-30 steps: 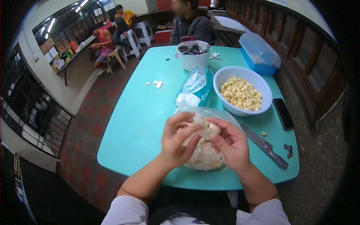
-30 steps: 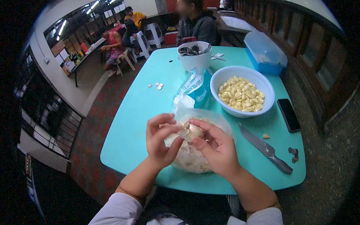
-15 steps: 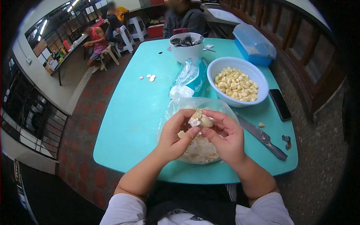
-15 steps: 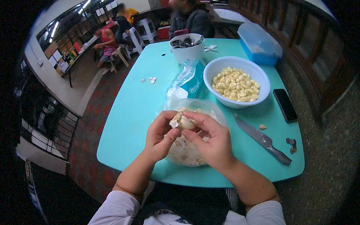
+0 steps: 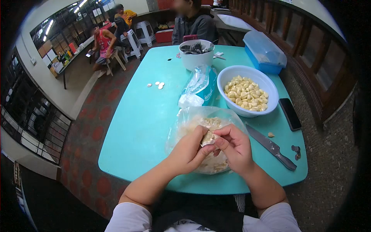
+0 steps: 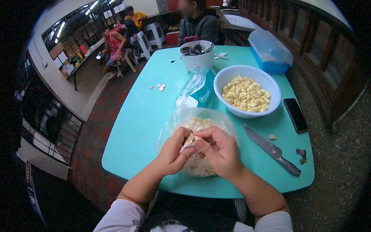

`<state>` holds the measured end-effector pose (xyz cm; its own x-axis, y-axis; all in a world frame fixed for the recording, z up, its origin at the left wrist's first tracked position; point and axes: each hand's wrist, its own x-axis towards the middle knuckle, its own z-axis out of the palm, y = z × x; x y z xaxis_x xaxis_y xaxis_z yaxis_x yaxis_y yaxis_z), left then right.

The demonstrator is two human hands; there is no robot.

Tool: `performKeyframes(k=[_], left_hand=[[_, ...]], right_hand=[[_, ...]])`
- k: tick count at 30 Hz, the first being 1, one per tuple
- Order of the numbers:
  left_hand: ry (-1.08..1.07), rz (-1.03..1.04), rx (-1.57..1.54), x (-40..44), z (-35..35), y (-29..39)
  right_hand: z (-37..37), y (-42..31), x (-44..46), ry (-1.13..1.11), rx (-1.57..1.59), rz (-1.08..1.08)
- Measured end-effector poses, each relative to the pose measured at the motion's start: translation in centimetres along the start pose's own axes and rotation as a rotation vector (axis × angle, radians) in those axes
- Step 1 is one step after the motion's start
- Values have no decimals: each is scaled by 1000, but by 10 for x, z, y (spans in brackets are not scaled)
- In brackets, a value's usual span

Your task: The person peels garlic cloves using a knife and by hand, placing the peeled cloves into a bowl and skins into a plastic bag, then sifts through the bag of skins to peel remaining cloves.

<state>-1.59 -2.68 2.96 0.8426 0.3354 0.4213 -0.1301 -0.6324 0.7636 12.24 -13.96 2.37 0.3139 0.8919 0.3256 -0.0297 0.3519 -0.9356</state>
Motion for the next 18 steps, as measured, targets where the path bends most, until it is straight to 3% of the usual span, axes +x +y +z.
performKeyframes(k=[12, 15, 18], left_hand=[[-31, 69, 1, -1, 0, -2], [-54, 46, -208, 0, -1, -3], [-40, 37, -205, -3, 0, -14]], right_hand=[[-3, 4, -2, -24, -65, -43], [1, 2, -2, -27, -69, -67], [4, -1, -3, -10, -137, -103]])
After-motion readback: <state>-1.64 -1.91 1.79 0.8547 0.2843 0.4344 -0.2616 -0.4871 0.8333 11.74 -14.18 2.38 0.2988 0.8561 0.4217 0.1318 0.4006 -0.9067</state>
